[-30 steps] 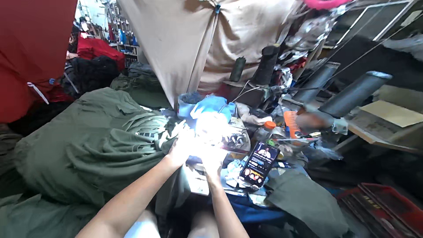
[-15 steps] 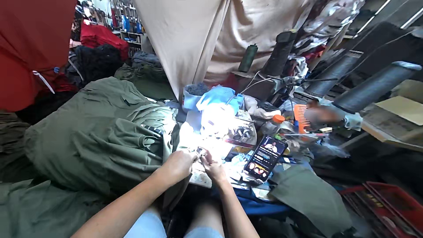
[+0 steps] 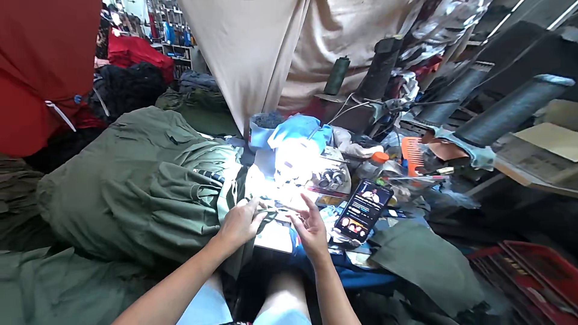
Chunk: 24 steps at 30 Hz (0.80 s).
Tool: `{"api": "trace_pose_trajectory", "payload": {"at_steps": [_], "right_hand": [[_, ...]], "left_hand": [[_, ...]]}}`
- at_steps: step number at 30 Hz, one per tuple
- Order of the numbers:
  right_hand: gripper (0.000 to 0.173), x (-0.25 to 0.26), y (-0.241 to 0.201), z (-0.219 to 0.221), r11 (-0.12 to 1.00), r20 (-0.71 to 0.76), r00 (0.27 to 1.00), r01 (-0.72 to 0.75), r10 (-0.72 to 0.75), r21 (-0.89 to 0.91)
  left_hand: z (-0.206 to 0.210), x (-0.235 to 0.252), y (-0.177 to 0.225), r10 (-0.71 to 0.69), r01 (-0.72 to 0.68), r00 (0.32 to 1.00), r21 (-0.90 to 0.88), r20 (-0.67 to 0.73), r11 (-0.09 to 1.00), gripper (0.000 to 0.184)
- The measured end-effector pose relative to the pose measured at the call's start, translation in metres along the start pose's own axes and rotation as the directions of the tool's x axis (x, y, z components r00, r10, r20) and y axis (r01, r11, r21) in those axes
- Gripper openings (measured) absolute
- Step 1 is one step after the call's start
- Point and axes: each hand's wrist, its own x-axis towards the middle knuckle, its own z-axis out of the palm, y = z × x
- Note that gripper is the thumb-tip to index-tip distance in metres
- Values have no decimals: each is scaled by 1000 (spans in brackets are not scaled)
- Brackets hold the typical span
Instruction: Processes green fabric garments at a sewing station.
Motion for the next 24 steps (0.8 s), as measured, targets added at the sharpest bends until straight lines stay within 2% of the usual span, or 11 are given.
{"api": "trace_pose_trajectory", "payload": {"at_steps": [2, 5, 7, 10, 13, 16, 17, 19, 21, 22, 24], "right_hand": [[60, -5, -2, 5, 991, 35, 995, 99, -97, -84], [59, -9, -8, 15, 985, 85, 988, 138, -130, -102], [61, -11, -14, 22, 994, 105, 991, 95, -88, -62], [66, -14, -25, 29, 994, 144, 989, -42, 27, 96], [69, -16, -34, 29, 944, 201, 966, -210, 161, 254], [65, -20, -29, 26, 946, 197, 964, -225, 180, 234], [71, -22, -24, 22, 962, 191, 968, -201, 165, 187], [97, -29, -6, 16, 981, 204, 964, -185, 171, 52], [114, -39, 2, 17, 968, 250, 936, -244, 249, -51], [104, -42, -15, 24, 930, 269, 892, -334, 364, -152], [49, -47, -81, 65, 743, 123, 770, -542, 626, -392]], "left_hand": [[8, -4, -8, 76, -89, 986, -83, -147, 993, 33], [16, -5, -14, 383, -363, 851, 125, -359, 923, 34], [17, -4, -14, 535, -465, 762, 268, -365, 844, 27], [20, -5, -19, 618, -519, 713, 344, -331, 783, 20], [21, -3, -22, 603, -519, 741, 319, -294, 793, 17], [13, -7, -11, 529, -455, 811, 301, -248, 838, 22], [10, -9, -2, 500, -430, 825, 282, -263, 858, 25], [0, -15, 20, 445, -408, 830, 177, -336, 896, 26], [-15, -21, 51, 455, -483, 806, 22, -377, 875, 22], [-19, -25, 69, 504, -555, 774, -28, -382, 831, 21], [-21, -37, 109, 621, -697, 692, -116, -368, 708, 20]]}}
